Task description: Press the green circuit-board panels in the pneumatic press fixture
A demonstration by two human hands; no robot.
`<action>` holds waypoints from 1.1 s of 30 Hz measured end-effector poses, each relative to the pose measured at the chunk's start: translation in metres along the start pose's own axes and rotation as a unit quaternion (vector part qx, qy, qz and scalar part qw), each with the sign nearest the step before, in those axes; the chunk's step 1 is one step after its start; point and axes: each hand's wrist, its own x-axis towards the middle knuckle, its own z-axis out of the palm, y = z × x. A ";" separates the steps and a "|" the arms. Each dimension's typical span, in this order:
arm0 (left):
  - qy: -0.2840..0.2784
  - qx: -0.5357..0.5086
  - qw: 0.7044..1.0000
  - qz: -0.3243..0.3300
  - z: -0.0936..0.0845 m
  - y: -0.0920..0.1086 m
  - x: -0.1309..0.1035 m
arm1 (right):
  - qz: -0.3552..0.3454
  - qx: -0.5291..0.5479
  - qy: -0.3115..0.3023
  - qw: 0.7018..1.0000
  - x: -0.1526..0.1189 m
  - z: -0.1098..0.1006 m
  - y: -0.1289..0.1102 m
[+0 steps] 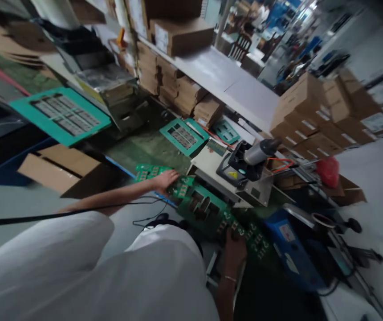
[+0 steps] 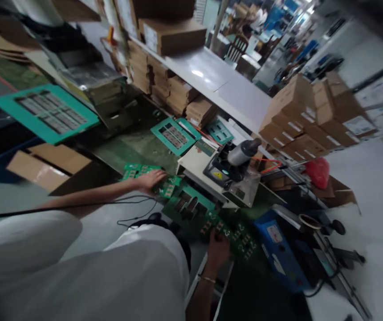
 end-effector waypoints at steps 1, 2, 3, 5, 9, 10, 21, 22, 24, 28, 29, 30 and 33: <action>-0.004 0.011 0.999 -0.052 -0.001 -0.018 -0.014 | 0.003 -0.004 0.022 1.000 -0.002 0.003 -0.009; -0.001 0.018 0.994 -0.104 -0.001 -0.033 -0.026 | 0.004 -0.007 0.039 0.999 -0.004 0.005 -0.019; 0.005 0.023 0.989 -0.149 0.000 -0.046 -0.036 | 0.002 -0.010 0.048 0.999 -0.006 0.008 -0.030; 0.021 0.023 0.978 -0.207 0.007 -0.066 -0.050 | -0.010 -0.023 0.042 0.999 -0.009 0.014 -0.053; 0.035 0.008 0.971 -0.236 0.026 -0.090 -0.058 | -0.032 -0.056 0.013 0.998 -0.012 0.025 -0.098; 0.039 0.004 0.972 -0.233 0.030 -0.094 -0.056 | -0.035 -0.063 0.003 0.997 -0.011 0.027 -0.108; -0.052 -0.019 0.996 0.067 0.056 0.011 0.033 | -0.079 -0.121 -0.062 0.988 0.009 0.059 -0.140; -0.071 -0.018 0.993 0.094 0.060 0.024 0.039 | -0.090 -0.123 -0.067 0.986 0.012 0.060 -0.137; -0.100 -0.016 0.985 0.137 0.069 0.043 0.048 | -0.111 -0.120 -0.078 0.983 0.017 0.061 -0.126; -0.112 -0.005 0.979 0.168 0.084 0.055 0.057 | -0.184 -0.092 -0.082 0.975 0.028 0.058 -0.082; -0.111 -0.004 0.980 0.168 0.086 0.055 0.057 | -0.210 -0.089 -0.080 0.970 0.030 0.057 -0.068; -0.111 -0.003 0.980 0.165 0.088 0.054 0.058 | -0.234 -0.089 -0.080 0.965 0.032 0.057 -0.056; -0.117 -0.003 0.981 0.154 0.091 0.052 0.057 | -0.279 -0.098 -0.096 0.950 0.037 0.061 -0.029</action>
